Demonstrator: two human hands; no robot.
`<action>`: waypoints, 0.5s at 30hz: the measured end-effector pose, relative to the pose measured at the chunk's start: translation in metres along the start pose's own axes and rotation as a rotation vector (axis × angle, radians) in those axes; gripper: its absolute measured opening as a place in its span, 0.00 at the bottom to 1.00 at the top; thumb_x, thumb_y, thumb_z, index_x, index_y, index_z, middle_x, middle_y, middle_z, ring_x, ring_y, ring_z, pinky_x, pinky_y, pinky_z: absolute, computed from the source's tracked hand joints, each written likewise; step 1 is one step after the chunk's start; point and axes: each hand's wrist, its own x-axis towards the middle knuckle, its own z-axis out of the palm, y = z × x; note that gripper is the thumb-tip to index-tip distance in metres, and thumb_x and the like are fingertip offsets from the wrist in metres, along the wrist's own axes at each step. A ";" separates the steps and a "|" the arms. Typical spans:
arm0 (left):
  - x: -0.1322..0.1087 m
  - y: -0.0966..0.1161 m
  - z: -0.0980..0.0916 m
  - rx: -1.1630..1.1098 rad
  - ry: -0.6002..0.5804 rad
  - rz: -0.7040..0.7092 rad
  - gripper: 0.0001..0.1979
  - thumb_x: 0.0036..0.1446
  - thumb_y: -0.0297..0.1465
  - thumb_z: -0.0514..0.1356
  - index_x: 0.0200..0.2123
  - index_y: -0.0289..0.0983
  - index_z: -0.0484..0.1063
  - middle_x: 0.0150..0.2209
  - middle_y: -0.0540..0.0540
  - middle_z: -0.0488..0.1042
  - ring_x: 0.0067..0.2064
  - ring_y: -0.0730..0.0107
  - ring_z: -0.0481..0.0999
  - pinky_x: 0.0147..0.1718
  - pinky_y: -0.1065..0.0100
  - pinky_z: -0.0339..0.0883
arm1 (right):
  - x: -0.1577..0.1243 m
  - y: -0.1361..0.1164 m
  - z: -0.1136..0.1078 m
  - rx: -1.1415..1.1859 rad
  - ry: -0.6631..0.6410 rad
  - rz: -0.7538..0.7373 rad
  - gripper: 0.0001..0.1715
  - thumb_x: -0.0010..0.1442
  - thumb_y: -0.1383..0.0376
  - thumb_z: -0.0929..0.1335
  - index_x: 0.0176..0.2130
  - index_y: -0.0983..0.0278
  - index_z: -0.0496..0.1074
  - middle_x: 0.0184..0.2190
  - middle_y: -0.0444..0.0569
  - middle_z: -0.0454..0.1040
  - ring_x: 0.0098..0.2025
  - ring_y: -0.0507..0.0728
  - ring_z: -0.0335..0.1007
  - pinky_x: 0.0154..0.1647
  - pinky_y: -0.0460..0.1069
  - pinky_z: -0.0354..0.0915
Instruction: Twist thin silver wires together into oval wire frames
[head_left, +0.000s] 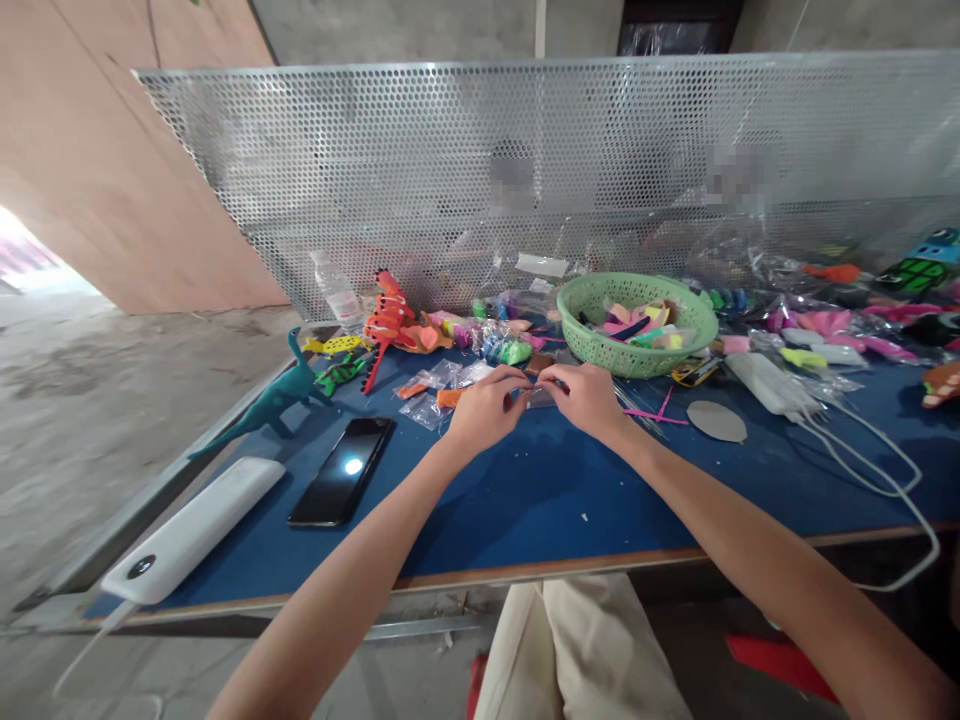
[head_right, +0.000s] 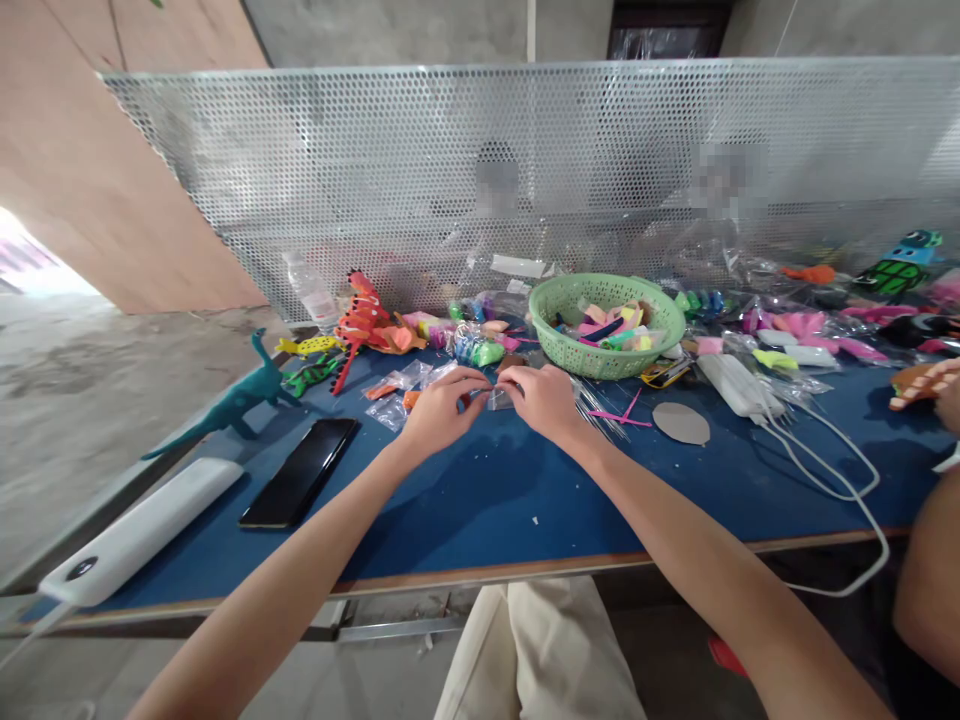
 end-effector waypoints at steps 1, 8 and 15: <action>0.000 0.000 0.001 -0.051 0.008 -0.017 0.12 0.66 0.34 0.56 0.43 0.40 0.79 0.48 0.44 0.77 0.34 0.72 0.77 0.36 0.67 0.74 | 0.000 -0.001 0.000 -0.012 0.013 -0.001 0.11 0.70 0.59 0.65 0.40 0.58 0.76 0.38 0.44 0.83 0.36 0.57 0.77 0.38 0.51 0.58; -0.002 0.012 0.003 0.074 0.084 -0.051 0.14 0.67 0.36 0.56 0.48 0.43 0.79 0.51 0.45 0.76 0.28 0.74 0.74 0.36 0.65 0.73 | 0.002 -0.003 -0.003 -0.039 0.090 0.018 0.15 0.71 0.57 0.63 0.42 0.58 0.77 0.38 0.46 0.83 0.35 0.57 0.77 0.37 0.52 0.57; -0.003 0.017 0.005 0.104 0.001 -0.069 0.19 0.66 0.38 0.56 0.58 0.43 0.73 0.50 0.44 0.77 0.35 0.68 0.76 0.34 0.66 0.69 | 0.005 -0.001 -0.005 -0.059 0.148 0.029 0.17 0.72 0.57 0.62 0.40 0.59 0.77 0.34 0.45 0.83 0.31 0.54 0.75 0.37 0.51 0.56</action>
